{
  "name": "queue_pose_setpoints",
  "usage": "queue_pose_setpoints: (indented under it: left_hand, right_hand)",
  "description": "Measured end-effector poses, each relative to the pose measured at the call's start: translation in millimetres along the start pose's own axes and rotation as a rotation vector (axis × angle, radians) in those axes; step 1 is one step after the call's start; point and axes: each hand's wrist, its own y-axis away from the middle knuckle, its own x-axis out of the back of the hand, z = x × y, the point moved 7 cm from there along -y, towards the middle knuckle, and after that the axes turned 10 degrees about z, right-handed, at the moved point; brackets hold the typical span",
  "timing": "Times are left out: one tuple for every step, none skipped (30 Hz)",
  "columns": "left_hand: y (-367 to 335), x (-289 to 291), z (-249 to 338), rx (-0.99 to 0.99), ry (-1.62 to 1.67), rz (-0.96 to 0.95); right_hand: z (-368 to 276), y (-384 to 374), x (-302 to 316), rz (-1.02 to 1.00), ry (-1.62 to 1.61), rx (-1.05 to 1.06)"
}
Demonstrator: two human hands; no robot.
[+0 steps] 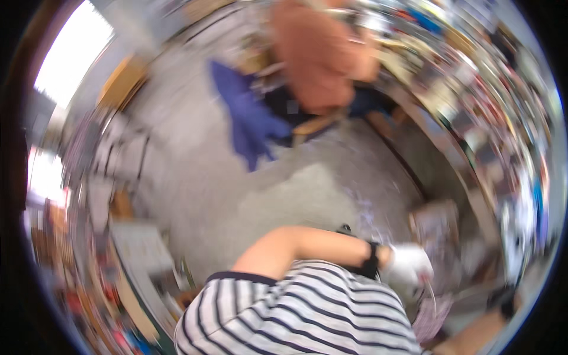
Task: Connecting, securing, and taping wires on a series of electric motor stators on an assembly line.
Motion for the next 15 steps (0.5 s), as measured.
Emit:
queue_pose_setpoints:
  left_hand:
    - [10.5,12.7,-17.5,0.146,-0.151,-0.045]
    - [21.5,9.1,-48.4,0.216,-0.297,-0.098]
    - [37.8,15.9,-71.7,0.229,-0.316,-0.021]
    - [46.5,22.3,-84.6,0.336,-0.398,-0.124]
    - [56.6,29.6,-102.3,0.409,-0.483,-0.17]
    - [69.0,32.2,-128.7,0.472,-0.5,-0.208]
    - [78.1,40.9,-145.5,0.52,-0.548,-0.245]
    - [91.0,56.0,-163.4,0.514,-0.574,-0.191]
    - [110.4,70.8,-175.2,0.494,-0.559,-0.07]
    - [134.1,85.4,-200.0,0.59,-0.62,-0.095]
    - [153.3,98.8,-215.9,0.765,-0.66,-0.189]
    - [180.9,112.6,-233.1,0.819,-0.68,-0.175]
    - [202.2,125.8,-238.6,0.88,-0.708,-0.117]
    - [216.3,135.4,-242.1,0.964,-0.766,-0.165]
    - [234.1,143.9,-246.8,1.062,-0.793,-0.177]
  right_hand:
    - [10.3,-3.1,13.7,0.01,-0.004,-0.039]
    - [22.4,-4.2,20.4,0.027,-0.02,-0.076]
    - [31.2,-3.2,28.0,0.06,-0.047,-0.131]
    - [39.8,-6.7,48.1,0.044,0.079,0.012]
    - [45.8,-8.4,55.7,0.083,-0.063,-0.111]
    - [45.4,-7.6,65.3,0.085,-0.022,-0.09]
    - [68.4,-19.4,84.3,0.11,-0.28,-0.277]
    - [66.6,-14.7,86.8,0.219,-0.288,-0.304]
    - [70.7,-17.0,101.6,0.261,-0.286,-0.314]
    - [79.0,-21.7,108.3,0.285,-0.296,-0.319]
    - [96.4,-29.9,123.1,0.329,-0.328,-0.346]
    - [119.0,-44.7,137.6,0.355,-0.371,-0.372]
    - [146.7,-62.0,158.0,0.378,-0.364,-0.373]
    - [167.9,-79.2,175.7,0.341,-0.407,-0.366]
    - [204.4,-110.6,218.5,0.197,-0.354,-0.326]
